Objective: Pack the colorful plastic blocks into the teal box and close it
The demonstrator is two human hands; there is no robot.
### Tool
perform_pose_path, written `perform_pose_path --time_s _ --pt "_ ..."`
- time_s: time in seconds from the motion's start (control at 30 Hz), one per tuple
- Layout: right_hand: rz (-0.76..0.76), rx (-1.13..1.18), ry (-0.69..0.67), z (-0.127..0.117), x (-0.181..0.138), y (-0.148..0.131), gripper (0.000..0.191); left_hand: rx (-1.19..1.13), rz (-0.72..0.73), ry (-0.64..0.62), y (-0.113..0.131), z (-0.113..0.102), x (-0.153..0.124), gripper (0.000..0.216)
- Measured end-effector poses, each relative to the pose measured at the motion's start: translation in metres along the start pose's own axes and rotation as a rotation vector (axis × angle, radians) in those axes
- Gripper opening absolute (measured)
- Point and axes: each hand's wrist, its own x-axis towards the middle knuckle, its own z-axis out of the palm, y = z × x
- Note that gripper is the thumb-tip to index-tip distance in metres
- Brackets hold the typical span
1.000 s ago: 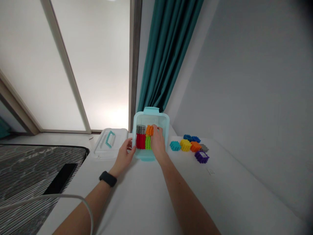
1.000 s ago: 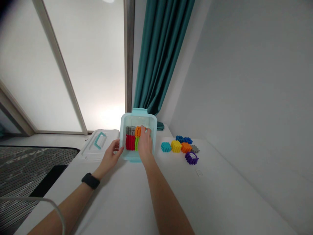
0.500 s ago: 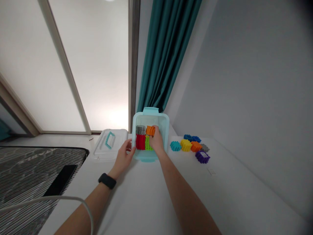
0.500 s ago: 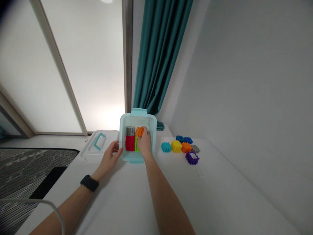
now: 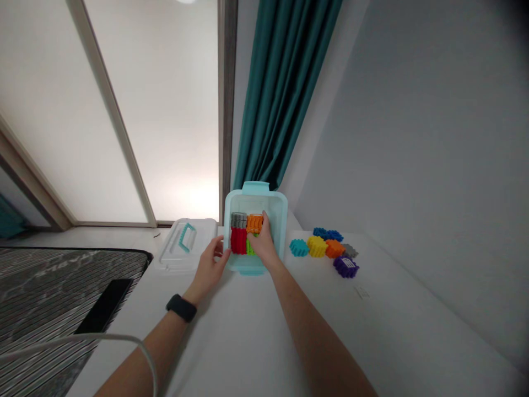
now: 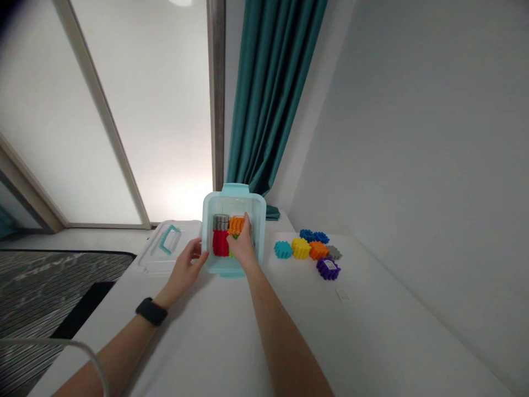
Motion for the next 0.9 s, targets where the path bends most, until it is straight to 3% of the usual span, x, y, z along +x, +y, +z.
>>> perform_pose_path --time_s 0.27,0.5,0.67,0.77,0.9 --pt "0.016 0.155 -0.013 -0.005 0.000 0.013 0.093 -0.019 -0.006 0.001 -0.005 0.000 -0.001 0.042" --pt "-0.121 -0.042 0.024 -0.009 0.003 0.006 0.064 -0.017 -0.013 0.014 -0.006 0.000 -0.001 0.043" --pt "-0.102 -0.098 0.039 -0.006 0.008 -0.001 0.048 -0.010 -0.013 0.006 -0.008 0.001 -0.001 0.042" --pt "-0.077 -0.069 0.038 -0.003 0.009 -0.002 0.053 -0.006 -0.010 0.008 -0.008 0.001 -0.001 0.042" --pt "-0.010 0.018 0.006 -0.003 0.003 0.003 0.078 -0.005 -0.009 0.007 -0.008 0.000 -0.002 0.042"
